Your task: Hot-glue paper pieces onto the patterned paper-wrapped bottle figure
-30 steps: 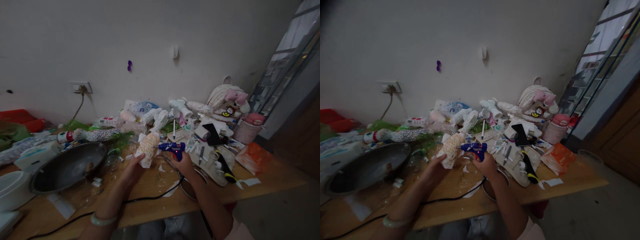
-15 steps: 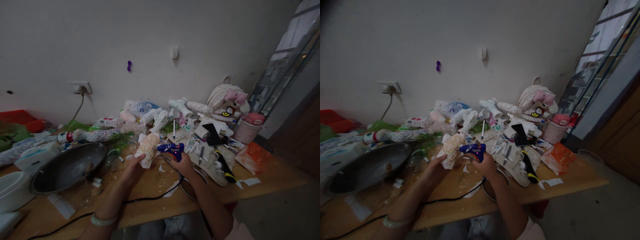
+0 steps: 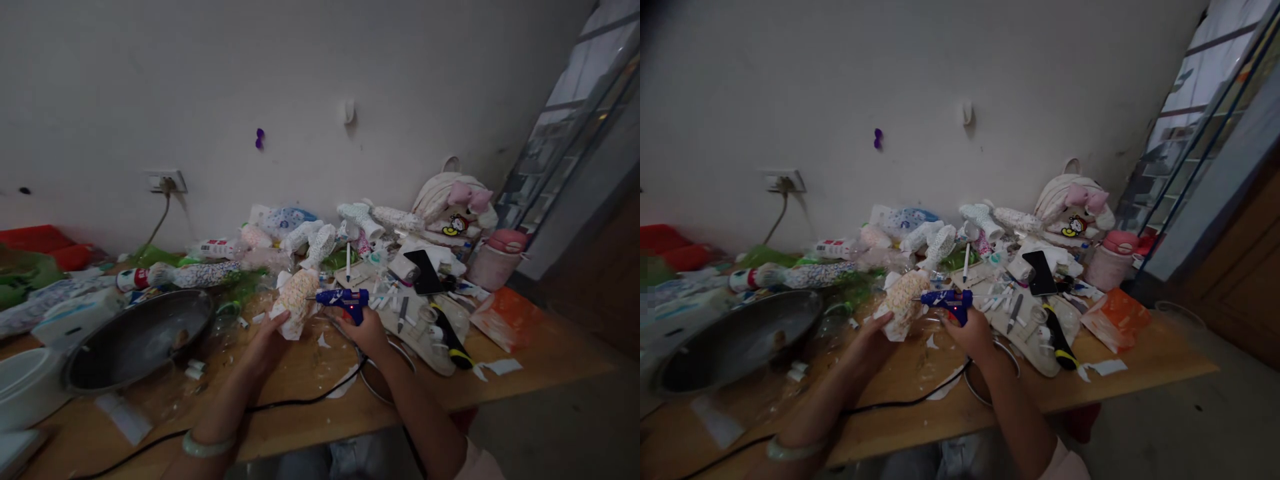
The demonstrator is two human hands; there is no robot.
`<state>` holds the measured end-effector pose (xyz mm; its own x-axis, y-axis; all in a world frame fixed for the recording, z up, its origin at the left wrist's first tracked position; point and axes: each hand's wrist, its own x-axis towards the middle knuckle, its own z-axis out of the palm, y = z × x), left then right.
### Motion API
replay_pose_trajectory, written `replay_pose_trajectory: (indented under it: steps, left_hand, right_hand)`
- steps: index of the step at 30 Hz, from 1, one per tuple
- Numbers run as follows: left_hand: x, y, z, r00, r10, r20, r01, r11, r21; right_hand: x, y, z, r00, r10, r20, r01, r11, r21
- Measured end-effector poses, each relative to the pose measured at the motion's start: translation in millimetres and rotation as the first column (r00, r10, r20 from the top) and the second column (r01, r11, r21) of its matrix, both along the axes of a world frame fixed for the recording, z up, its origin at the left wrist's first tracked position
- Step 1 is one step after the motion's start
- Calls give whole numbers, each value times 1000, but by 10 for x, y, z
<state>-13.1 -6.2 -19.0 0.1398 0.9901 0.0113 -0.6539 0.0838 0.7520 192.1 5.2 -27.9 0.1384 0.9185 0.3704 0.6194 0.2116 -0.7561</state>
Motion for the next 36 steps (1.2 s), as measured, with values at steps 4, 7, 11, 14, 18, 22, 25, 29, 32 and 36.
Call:
replay_pose_trajectory:
  steps: [4, 7, 11, 14, 18, 22, 25, 29, 32, 36]
  left_hand:
    - [-8, 6, -12, 1000, 1, -1, -1, 1000, -11]
    - [-10, 1, -11, 1000, -14, -1, 14, 1000, -8]
    - [-6, 7, -19, 1000, -8, 9, 7, 1000, 1]
    - [-8, 11, -24, 1000, 0, 0, 0, 1000, 4]
    - [-12, 1, -8, 1000, -12, -12, 11, 1000, -28]
    - [-9, -7, 5, 1000, -15, -15, 15, 1000, -13]
    - [-1, -11, 8, 1000, -18, -21, 18, 1000, 5]
    - [5, -22, 17, 999, 4, -43, -5, 1000, -25]
    - [9, -30, 26, 999, 10, -39, -11, 999, -31]
    - [16, -29, 34, 999, -13, -33, 13, 1000, -18]
  right_hand:
    - [6, 9, -24, 1000, 16, -4, -16, 1000, -12]
    - [18, 13, -32, 1000, 19, -7, -19, 1000, 0]
    - [31, 17, -29, 1000, 13, 0, -13, 1000, 9]
    - [32, 18, -31, 1000, 12, 0, -12, 1000, 20]
    - [20, 21, -38, 1000, -4, -18, 4, 1000, 23]
    - [8, 25, -33, 999, -9, -54, 10, 1000, 13]
    - [6, 22, -20, 998, -17, -58, 17, 1000, 0]
    - [7, 15, -10, 995, -19, -101, 18, 1000, -9]
    - [6, 11, 1, 991, -15, -133, 15, 1000, -5]
    - [2, 10, 25, 988, -38, -149, 35, 999, -24]
